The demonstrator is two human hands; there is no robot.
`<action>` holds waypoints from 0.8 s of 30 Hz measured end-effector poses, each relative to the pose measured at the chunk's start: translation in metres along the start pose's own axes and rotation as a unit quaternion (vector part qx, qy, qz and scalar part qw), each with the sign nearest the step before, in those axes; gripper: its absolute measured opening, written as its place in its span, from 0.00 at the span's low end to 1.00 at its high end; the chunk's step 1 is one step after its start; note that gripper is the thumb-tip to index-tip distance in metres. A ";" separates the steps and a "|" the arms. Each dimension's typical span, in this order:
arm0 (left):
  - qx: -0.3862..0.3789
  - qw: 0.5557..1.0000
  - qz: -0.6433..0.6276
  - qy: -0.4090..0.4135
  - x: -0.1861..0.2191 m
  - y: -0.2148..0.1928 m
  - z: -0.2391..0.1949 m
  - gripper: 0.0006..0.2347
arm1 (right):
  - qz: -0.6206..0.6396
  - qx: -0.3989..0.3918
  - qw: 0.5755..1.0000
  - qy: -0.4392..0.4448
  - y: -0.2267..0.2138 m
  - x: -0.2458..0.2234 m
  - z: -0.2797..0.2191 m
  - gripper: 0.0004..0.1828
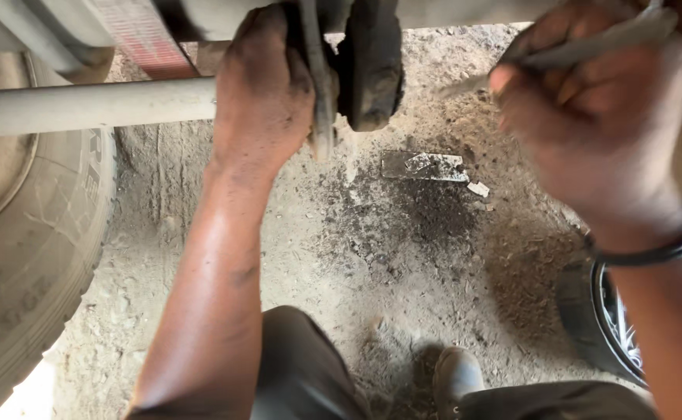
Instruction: The person uses a metal scraper to remove accumulated mud and debris from the undercarriage of a vehicle, focusing on the area around the wheel hub and suspension components. The person repeatedly scrapes and dislodges dirt, which falls onto the ground below.
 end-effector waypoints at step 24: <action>-0.008 0.992 -0.121 -0.037 0.012 0.001 -0.007 0.11 | 0.514 0.108 0.842 0.125 0.070 0.118 -0.016 0.02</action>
Point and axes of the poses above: each hand's wrist, its own z-axis towards the middle knuckle, its own y-axis out of the palm, x = y × z, the point moved 7 cm from there along z, towards the middle knuckle, and after that the axes turned 4 degrees about y, right-handed, at the moved point
